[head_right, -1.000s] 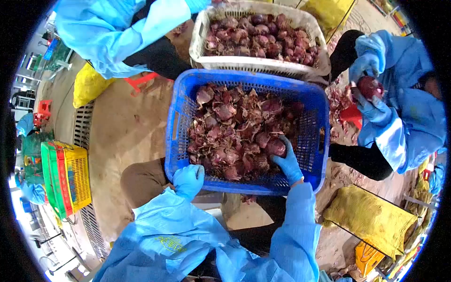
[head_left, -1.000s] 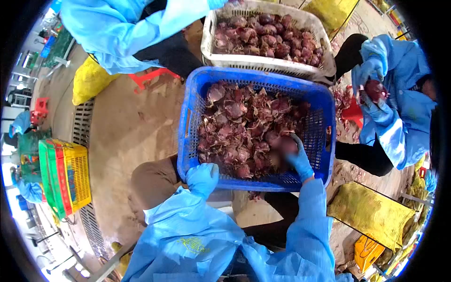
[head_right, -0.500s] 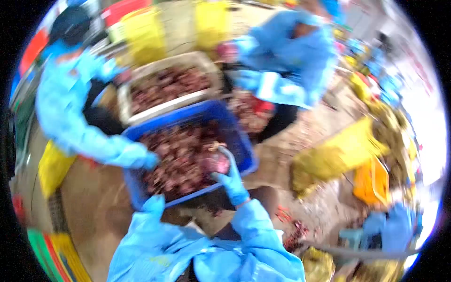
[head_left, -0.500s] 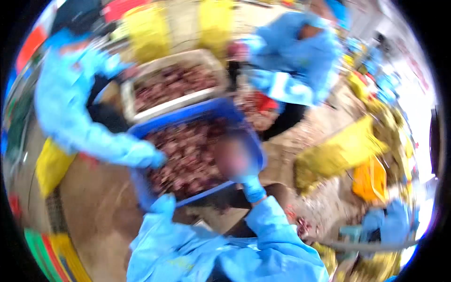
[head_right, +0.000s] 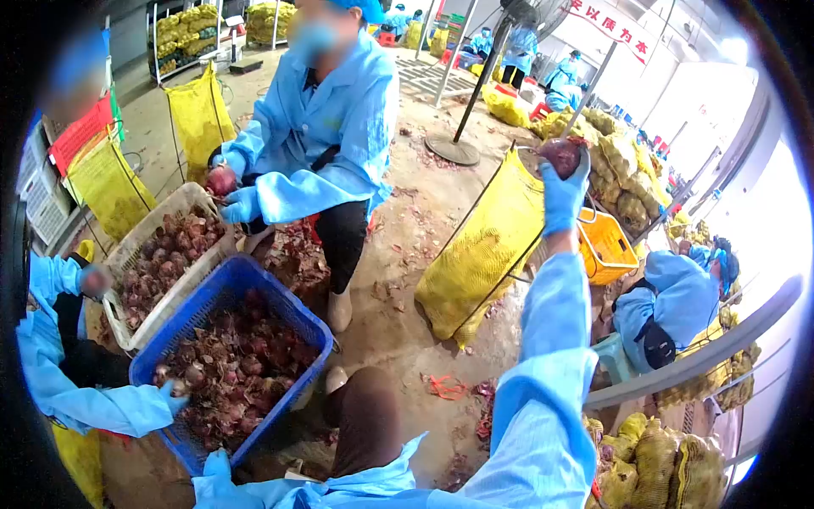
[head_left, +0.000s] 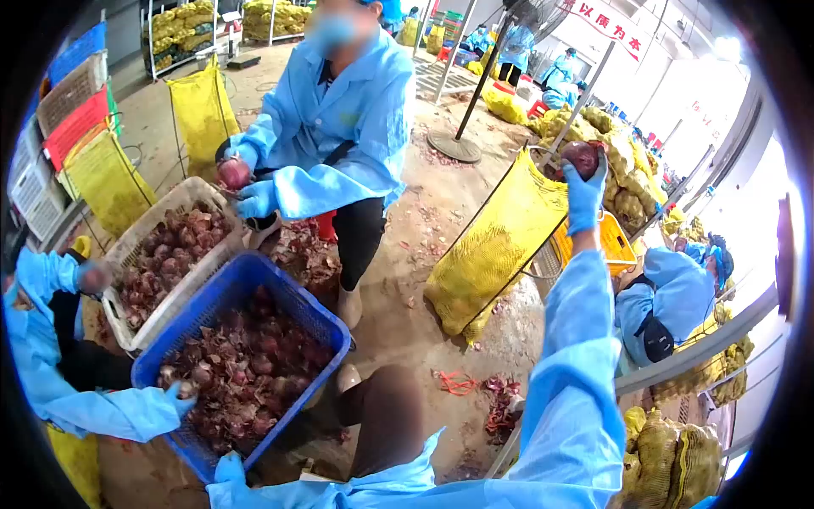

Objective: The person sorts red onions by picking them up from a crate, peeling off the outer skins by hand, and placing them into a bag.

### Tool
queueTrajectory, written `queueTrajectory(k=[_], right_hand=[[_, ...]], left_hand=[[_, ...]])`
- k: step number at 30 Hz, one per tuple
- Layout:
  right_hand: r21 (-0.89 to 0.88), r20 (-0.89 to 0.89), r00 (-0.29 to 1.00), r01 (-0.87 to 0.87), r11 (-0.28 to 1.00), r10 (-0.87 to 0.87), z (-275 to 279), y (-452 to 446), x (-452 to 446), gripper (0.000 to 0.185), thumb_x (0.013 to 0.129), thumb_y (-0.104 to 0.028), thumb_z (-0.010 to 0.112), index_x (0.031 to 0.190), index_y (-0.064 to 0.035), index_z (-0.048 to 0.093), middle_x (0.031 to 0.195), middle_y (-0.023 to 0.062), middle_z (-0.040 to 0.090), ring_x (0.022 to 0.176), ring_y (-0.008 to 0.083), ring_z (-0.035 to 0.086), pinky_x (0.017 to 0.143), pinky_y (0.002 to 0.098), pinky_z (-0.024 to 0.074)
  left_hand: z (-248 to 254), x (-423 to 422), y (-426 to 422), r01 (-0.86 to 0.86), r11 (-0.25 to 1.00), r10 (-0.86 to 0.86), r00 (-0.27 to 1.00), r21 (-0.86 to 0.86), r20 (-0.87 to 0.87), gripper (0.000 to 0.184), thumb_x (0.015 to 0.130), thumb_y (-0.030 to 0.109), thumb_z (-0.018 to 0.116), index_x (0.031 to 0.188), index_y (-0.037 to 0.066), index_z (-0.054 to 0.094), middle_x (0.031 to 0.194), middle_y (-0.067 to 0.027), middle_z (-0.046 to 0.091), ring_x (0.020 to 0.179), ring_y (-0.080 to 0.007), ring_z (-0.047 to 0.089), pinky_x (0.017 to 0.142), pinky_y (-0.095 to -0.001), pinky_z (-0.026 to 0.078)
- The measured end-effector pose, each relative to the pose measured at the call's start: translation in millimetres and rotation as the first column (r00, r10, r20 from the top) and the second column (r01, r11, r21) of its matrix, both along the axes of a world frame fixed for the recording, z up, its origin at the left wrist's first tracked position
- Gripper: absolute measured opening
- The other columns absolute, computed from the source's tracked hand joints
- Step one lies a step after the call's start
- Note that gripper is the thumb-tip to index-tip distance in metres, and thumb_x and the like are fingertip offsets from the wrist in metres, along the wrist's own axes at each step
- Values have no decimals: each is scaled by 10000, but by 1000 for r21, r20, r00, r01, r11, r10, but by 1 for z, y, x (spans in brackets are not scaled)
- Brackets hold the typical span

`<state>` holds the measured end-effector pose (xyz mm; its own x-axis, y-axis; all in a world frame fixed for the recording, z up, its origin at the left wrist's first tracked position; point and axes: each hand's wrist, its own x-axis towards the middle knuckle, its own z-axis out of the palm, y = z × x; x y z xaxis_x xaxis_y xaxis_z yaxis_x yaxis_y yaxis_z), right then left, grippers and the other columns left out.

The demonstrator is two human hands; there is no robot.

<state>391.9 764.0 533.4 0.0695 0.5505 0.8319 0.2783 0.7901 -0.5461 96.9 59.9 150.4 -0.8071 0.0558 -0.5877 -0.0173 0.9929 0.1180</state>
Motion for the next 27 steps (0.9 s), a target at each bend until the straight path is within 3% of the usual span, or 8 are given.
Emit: queueTrajectory(k=[3,9,13,15,19,21,24,27], right_hand=[[-410,233,972,129,903,-33,0,9,21,561,791,-228,682,1257,-11,459,1091,127,578,932,189,572,821,287,464],[-315,76,932,-314,896,353,-71,-97,-62,283,898,-90,529,1160,11,566,1076,53,606,987,110,522,893,235,406],[-603,13,612,-626,495,790,-126,-194,-145,278,897,-36,493,1161,7,571,1133,56,600,986,105,535,893,244,417],[-650,350,317,-596,472,882,-168,-226,-175,334,863,-33,538,1195,-50,561,1131,80,612,1005,136,567,882,276,438],[-808,500,-310,-504,306,809,-272,-298,-250,372,854,-205,552,1199,-66,546,1121,165,598,1048,305,569,908,367,443],[-903,404,-410,-322,284,817,-323,-322,-274,456,827,-312,562,1202,-55,535,1153,203,571,1066,359,541,922,395,431],[-863,409,-573,10,505,711,-390,-360,-313,640,745,-445,597,1229,-36,505,1244,240,500,1155,352,488,963,394,399],[-899,349,-299,162,407,888,-500,-382,-315,750,759,-502,573,1314,-23,417,1293,220,471,1205,357,446,969,402,394]], left_hand=[[-15,1,-12,26,998,-20,996,64,-87,501,883,439,348,1005,44,630,1017,-245,604,955,-413,570,842,-479,435],[-9,4,-12,44,997,-37,994,67,-102,516,906,456,347,1017,36,626,980,-229,619,918,-401,575,811,-454,436],[-25,9,-31,-6,937,17,1000,349,-26,506,930,442,341,1112,39,589,1075,-167,616,990,-344,569,869,-426,417],[-13,20,-2,-9,990,34,984,141,-173,476,913,438,344,960,68,639,993,-202,626,917,-390,586,820,-458,443],[15,24,17,-59,993,81,966,99,-245,437,900,438,377,909,99,653,871,-168,646,806,-376,612,722,-477,460],[28,27,29,-93,991,115,960,97,-256,405,890,423,412,839,103,656,802,-158,647,743,-370,614,683,-485,455],[34,23,27,-112,980,155,946,163,-285,353,871,391,452,805,114,659,758,-155,641,697,-365,611,639,-478,451],[32,22,26,-111,967,177,941,229,-289,289,854,346,481,806,128,665,754,-140,644,685,-348,610,641,-464,457]])
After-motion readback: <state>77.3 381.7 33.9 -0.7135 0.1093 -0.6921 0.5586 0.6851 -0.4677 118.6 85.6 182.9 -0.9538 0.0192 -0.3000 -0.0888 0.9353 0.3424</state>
